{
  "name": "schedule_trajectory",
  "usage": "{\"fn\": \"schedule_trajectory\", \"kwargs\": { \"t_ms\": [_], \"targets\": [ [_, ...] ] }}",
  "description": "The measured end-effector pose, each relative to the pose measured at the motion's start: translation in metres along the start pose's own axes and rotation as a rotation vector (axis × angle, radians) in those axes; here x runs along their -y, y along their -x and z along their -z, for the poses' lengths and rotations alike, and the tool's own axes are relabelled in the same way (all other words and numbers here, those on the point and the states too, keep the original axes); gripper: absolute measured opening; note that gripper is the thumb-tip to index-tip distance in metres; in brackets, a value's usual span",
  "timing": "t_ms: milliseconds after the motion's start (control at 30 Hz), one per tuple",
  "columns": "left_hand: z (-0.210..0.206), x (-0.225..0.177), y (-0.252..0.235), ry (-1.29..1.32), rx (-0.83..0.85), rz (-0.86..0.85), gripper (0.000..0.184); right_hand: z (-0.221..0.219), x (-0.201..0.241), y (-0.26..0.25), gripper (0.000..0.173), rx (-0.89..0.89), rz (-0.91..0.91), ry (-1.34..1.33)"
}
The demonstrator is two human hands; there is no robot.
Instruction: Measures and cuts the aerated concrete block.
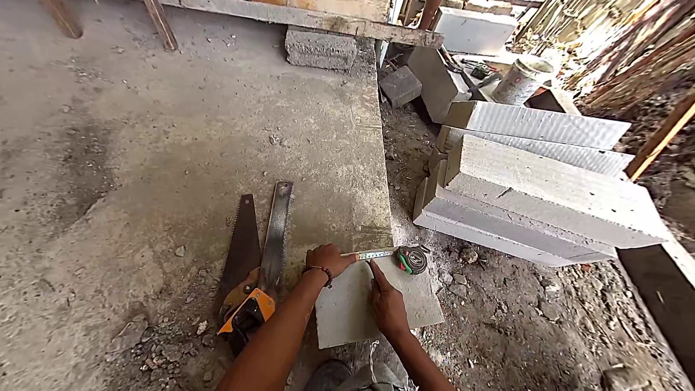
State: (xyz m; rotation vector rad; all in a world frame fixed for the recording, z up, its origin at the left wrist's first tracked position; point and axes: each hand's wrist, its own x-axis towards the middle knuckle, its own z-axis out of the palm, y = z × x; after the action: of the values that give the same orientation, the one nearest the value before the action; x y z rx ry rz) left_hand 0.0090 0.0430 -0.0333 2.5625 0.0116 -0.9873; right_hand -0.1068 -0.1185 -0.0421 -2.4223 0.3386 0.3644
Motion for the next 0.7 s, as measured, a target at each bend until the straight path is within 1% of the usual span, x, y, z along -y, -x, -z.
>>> {"fn": "schedule_trajectory", "kwargs": {
  "t_ms": [300,400,467,567,633,700],
  "targets": [
    [-0.003,0.002,-0.003,0.025,-0.011,0.008,0.066,-0.001,0.006,-0.002,0.049,0.008,-0.046,-0.022],
    [-0.001,0.001,-0.002,0.014,-0.005,0.008,0.066,0.009,0.005,-0.007,0.047,-0.03,0.009,-0.052],
    [-0.001,0.0,-0.001,0.015,-0.002,0.011,0.066,0.036,0.011,-0.022,0.045,0.025,0.098,0.033],
    [0.003,-0.004,-0.002,0.029,0.034,0.051,0.067,0.082,0.025,-0.055,0.042,0.125,0.27,0.272],
    [0.007,-0.009,-0.003,0.043,0.06,0.102,0.069,0.103,0.027,-0.08,0.036,0.182,0.394,0.435],
    [0.01,-0.014,-0.005,0.05,0.079,0.141,0.068,0.118,0.03,-0.101,0.036,0.315,0.424,0.555]
  ]
}}
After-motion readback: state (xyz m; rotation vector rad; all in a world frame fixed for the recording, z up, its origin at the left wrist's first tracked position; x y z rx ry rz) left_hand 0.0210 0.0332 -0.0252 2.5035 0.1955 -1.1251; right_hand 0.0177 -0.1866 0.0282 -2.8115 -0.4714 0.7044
